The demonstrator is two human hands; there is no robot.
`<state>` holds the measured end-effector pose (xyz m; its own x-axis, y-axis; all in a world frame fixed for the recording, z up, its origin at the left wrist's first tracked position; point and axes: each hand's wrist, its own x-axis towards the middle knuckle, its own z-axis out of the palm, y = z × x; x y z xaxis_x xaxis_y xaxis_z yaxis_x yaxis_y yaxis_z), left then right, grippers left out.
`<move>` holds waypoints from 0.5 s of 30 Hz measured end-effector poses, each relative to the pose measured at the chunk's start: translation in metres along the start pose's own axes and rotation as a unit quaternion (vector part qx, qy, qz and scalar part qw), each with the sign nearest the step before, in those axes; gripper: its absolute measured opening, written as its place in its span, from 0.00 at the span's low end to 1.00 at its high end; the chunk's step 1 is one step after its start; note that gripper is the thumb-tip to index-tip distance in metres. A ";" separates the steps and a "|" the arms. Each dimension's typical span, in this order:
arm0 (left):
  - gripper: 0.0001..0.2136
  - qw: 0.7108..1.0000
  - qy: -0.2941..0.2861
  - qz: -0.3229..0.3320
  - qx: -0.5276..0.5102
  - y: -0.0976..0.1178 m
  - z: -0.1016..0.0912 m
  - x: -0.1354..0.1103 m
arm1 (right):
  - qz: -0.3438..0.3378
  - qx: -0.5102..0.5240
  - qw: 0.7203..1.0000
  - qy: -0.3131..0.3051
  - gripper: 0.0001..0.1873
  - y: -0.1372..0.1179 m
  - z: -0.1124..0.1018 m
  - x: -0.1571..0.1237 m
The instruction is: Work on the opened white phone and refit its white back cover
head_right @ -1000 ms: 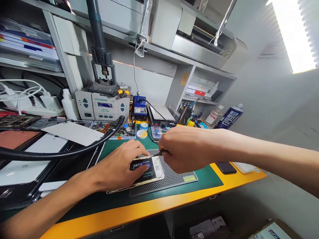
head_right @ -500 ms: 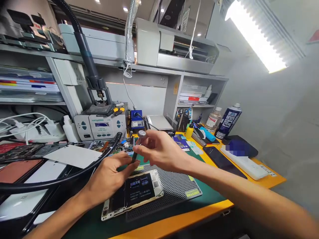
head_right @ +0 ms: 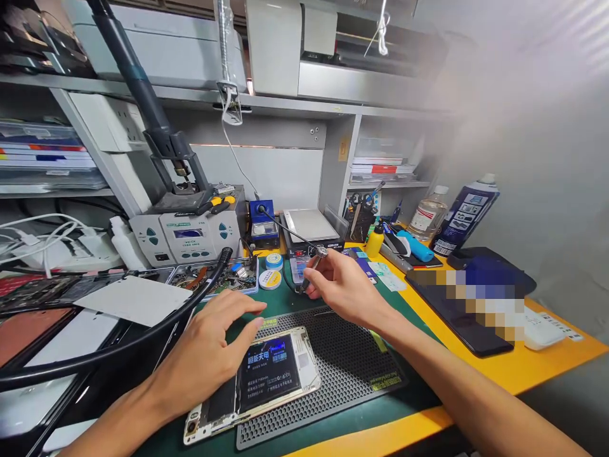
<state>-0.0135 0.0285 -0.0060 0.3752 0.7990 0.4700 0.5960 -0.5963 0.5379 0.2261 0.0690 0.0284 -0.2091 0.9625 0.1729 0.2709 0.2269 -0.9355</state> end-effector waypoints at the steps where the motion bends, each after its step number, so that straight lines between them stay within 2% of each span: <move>1: 0.08 1.000 -0.002 -0.002 0.004 0.000 0.001 0.000 | 0.004 0.000 1.000 0.001 0.10 0.003 0.000 0.000; 8: 0.08 1.000 -0.020 -0.014 0.009 0.003 0.005 -0.003 | 0.019 0.017 1.000 -0.007 0.09 0.007 0.004 -0.002; 15: 0.07 0.999 -0.015 -0.025 0.015 0.002 0.005 -0.003 | 0.038 0.055 0.998 -0.009 0.13 0.002 0.003 -0.003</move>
<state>-0.0097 0.0252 -0.0100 0.3643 0.8304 0.4216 0.6352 -0.5526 0.5395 0.2239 0.0665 0.0253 -0.2081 0.9734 0.0955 0.1819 0.1345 -0.9741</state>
